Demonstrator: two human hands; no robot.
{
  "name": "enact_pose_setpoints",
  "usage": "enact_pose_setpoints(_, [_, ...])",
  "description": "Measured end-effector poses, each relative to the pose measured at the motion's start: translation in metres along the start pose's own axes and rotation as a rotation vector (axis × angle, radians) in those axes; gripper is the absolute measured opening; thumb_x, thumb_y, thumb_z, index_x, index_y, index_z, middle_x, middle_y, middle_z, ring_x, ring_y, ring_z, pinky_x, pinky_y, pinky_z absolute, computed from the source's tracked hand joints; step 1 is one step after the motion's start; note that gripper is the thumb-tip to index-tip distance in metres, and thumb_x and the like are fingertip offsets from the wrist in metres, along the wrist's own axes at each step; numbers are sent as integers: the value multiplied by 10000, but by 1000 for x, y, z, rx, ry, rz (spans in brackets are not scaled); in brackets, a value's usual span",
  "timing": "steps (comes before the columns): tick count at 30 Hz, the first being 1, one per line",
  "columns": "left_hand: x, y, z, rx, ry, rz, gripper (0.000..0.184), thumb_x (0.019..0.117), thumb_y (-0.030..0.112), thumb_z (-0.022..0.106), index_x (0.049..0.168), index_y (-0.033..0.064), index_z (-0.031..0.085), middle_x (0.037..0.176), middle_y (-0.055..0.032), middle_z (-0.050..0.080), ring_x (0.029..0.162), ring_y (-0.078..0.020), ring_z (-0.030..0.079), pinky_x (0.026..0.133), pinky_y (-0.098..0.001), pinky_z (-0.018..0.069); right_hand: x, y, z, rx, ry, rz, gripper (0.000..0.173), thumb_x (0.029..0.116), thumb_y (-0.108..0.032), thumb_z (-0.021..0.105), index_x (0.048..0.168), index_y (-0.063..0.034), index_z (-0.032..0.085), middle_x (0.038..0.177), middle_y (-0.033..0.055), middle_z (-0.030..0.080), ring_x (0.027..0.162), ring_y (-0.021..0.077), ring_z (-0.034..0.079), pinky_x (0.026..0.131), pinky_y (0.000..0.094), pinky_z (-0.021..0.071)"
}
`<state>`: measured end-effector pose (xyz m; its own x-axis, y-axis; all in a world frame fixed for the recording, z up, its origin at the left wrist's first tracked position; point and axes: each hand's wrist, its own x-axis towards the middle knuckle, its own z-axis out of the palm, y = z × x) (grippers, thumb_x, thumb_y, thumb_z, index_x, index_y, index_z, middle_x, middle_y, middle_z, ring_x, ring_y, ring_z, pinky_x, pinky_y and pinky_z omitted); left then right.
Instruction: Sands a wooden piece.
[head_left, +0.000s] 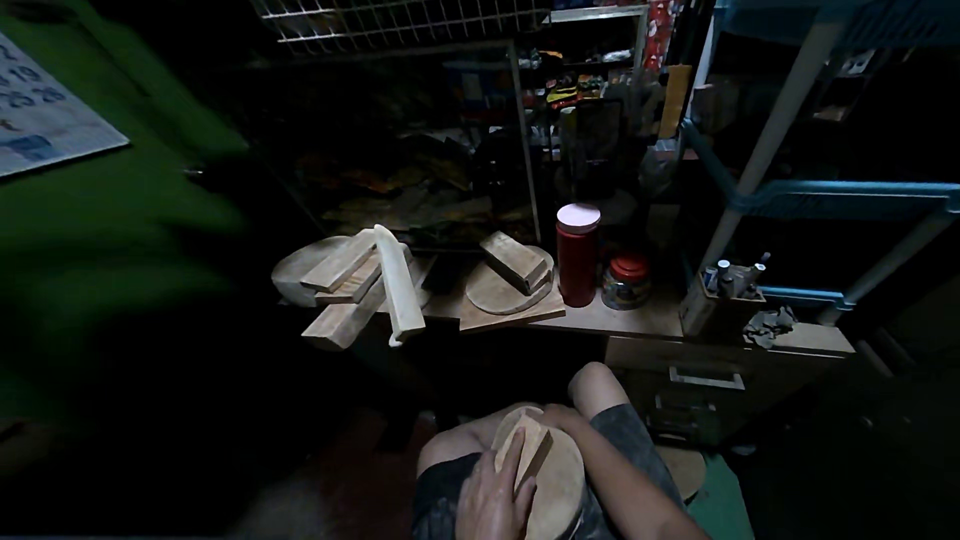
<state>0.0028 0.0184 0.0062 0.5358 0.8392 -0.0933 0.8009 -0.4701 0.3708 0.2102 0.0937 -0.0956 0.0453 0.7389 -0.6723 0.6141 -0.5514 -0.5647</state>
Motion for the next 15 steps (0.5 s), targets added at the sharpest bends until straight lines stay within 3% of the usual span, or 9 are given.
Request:
enact_pose_setpoints(2, [16,11,0,21,-36,-23,681,981,373,667,1597,268,394,1342,-314,581,1197,-488,597,996,-606,475,-12,-1,-1,-33,-5,-59,539,1140,-332,352,1518,41,448,1586,259,427,1503,395,379,1226,584,277])
enact_pose_setpoints(4, [31,16,2,47,-57,-32,695,985,403,655,1607,303,363,1376,-285,573,1207,-453,603,1005,-570,484,-2,15,10,31,92,-134,457,1120,-197,437,1508,44,465,1569,255,454,1490,387,405,1237,552,282])
enact_pose_setpoints(6, [39,19,3,55,-60,-32,701,981,411,661,1607,318,358,1370,-267,581,1211,-435,605,1009,-549,491,7,27,19,137,179,-132,446,1110,-207,474,1483,36,502,1545,242,490,1477,365,428,1239,517,295])
enact_pose_setpoints(12, [29,14,-1,42,-99,-9,738,973,404,675,1619,298,335,1349,-320,564,1165,-477,612,978,-581,502,4,27,22,258,183,-153,442,1110,-238,465,1473,6,529,1534,220,511,1460,335,457,1232,506,322])
enact_pose_setpoints(15, [8,5,-1,-8,-48,42,709,965,365,692,1596,226,399,1324,-369,561,1127,-536,614,935,-637,506,-15,2,2,123,43,-66,595,1126,-423,374,1494,30,488,1562,260,458,1487,388,403,1224,585,280])
